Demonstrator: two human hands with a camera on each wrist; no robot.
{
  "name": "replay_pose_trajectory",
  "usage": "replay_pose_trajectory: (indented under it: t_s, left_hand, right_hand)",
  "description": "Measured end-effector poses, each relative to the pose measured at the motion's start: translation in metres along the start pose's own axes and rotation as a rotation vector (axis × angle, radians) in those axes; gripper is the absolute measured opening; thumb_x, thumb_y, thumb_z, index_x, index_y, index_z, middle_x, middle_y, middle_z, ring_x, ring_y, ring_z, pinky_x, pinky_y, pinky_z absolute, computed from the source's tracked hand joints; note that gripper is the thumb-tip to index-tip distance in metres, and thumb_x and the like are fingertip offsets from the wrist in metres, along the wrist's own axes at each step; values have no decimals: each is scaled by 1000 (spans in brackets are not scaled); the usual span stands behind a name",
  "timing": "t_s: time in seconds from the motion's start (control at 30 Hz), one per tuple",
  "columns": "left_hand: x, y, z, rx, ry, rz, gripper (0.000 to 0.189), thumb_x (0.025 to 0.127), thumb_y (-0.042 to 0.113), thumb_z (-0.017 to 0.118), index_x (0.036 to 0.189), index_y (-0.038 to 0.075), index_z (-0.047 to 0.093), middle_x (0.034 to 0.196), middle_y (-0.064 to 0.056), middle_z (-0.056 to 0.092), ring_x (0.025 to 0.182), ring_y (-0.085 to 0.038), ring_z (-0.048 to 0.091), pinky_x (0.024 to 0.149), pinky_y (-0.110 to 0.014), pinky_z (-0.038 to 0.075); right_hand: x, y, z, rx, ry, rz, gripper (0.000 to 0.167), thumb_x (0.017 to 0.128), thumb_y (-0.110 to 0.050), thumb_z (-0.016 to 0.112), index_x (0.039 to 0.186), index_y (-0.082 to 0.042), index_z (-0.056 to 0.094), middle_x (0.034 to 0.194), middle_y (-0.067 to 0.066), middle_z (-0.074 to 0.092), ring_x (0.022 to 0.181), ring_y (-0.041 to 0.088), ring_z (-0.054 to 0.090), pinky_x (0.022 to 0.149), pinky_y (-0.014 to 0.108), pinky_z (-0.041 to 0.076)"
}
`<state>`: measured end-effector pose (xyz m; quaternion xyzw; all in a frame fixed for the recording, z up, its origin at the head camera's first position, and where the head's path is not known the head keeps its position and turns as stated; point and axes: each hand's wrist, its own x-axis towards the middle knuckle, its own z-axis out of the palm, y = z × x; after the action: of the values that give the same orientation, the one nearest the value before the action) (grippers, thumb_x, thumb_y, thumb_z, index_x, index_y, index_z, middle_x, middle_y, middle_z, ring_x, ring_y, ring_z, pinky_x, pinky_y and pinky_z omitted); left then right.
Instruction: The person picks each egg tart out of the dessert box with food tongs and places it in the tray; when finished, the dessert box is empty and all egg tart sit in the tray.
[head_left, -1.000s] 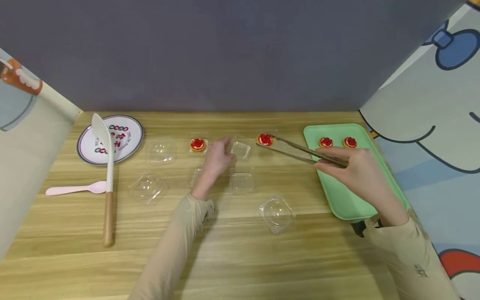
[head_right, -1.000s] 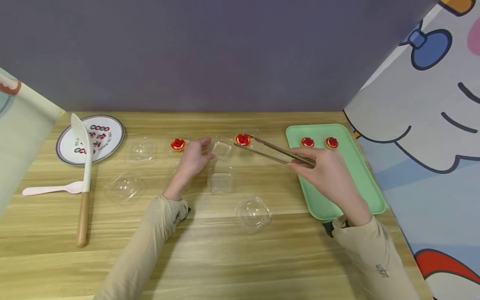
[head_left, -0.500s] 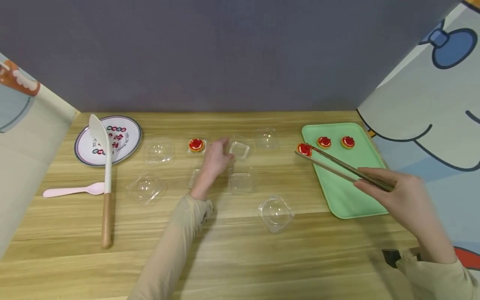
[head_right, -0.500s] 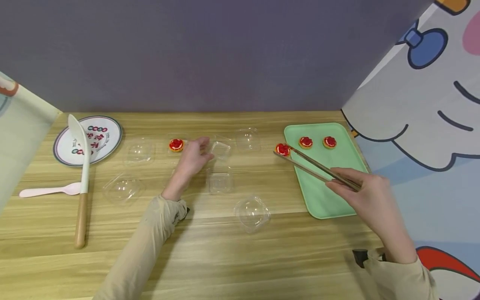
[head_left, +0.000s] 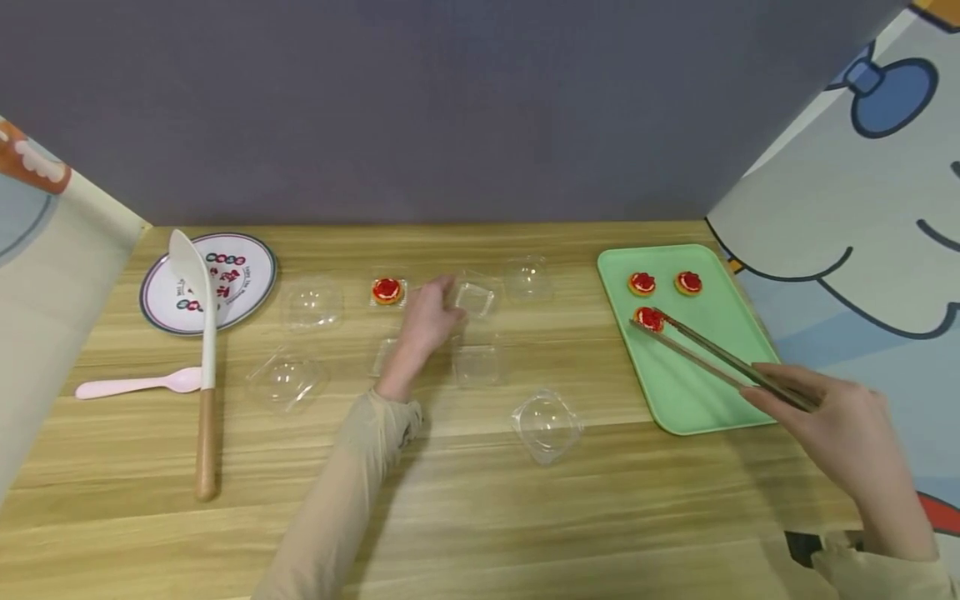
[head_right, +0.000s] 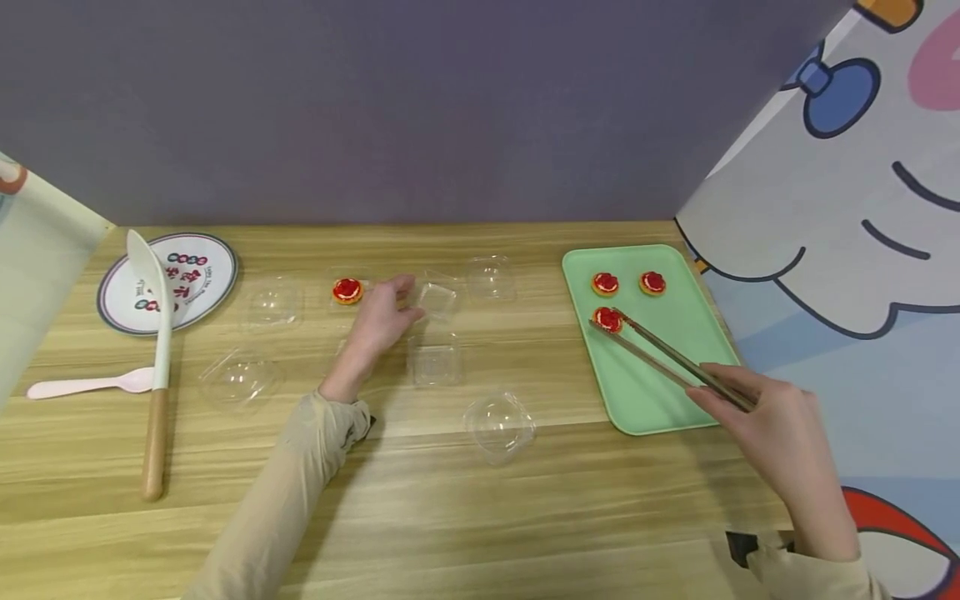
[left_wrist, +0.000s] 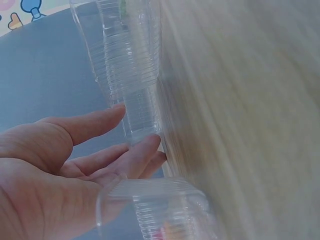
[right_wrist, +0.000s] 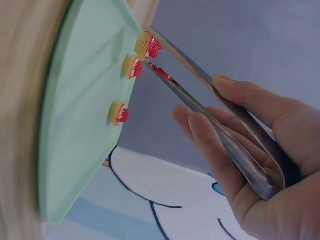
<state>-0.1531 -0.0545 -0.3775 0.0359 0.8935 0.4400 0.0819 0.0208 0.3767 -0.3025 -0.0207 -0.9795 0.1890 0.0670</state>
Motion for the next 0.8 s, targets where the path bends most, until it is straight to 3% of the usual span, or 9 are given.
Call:
replay_pose_trajectory:
  t_s: [0.07, 0.27, 0.4, 0.5, 0.67, 0.77, 0.8]
  left_hand:
    - [0, 0, 0, 5, 2, 5, 67, 91, -7, 75, 153, -8, 50, 151, -28, 56, 138, -42, 57, 122, -46, 45]
    - [-1, 0, 1, 19, 2, 20, 67, 89, -7, 77, 152, -9, 52, 150, -27, 57, 133, -41, 61, 121, -46, 46]
    - [-2, 0, 1, -2, -1, 9, 67, 90, -9, 76, 152, -9, 51, 151, -27, 56, 130, -40, 63, 119, -45, 49]
    - [-2, 1, 1, -14, -6, 0, 68, 90, -10, 75, 153, -9, 50, 152, -28, 55, 113, -38, 69, 114, -44, 53]
    - [-3, 2, 0, -18, -16, -14, 69, 90, -11, 75, 154, -8, 49, 152, -28, 56, 88, -32, 71, 100, -42, 61]
    - [-3, 2, 0, -6, -16, -7, 69, 90, -10, 75, 154, -8, 49, 150, -29, 57, 86, -29, 69, 102, -43, 60]
    - [-3, 2, 0, -7, -16, -6, 69, 90, -10, 75, 154, -8, 49, 150, -29, 57, 86, -29, 69, 104, -43, 60]
  right_hand:
    - [-2, 4, 2, -7, -3, 8, 44, 92, -26, 87, 122, 5, 77, 113, 35, 73, 95, 56, 70, 54, 8, 41]
    - [-9, 14, 7, -32, 30, 7, 43, 89, -24, 90, 117, 6, 78, 108, 33, 74, 83, 45, 74, 54, 2, 39]
    - [-10, 17, 8, -41, 33, -6, 39, 88, -20, 90, 115, 6, 79, 106, 34, 74, 75, 38, 75, 45, 14, 42]
    - [-12, 19, 10, -36, 30, -10, 37, 89, -18, 89, 115, 7, 78, 106, 35, 74, 71, 31, 74, 41, 23, 41]
    - [-13, 20, 11, -42, 22, 5, 40, 91, -21, 88, 117, 7, 78, 106, 36, 73, 64, 19, 68, 38, 27, 38]
    - [-14, 20, 12, -39, 9, 19, 42, 92, -24, 87, 118, 7, 77, 108, 37, 73, 67, 25, 70, 38, 28, 38]
    - [-15, 20, 12, -34, 3, 23, 43, 92, -25, 87, 118, 7, 77, 108, 37, 72, 69, 33, 72, 38, 28, 39]
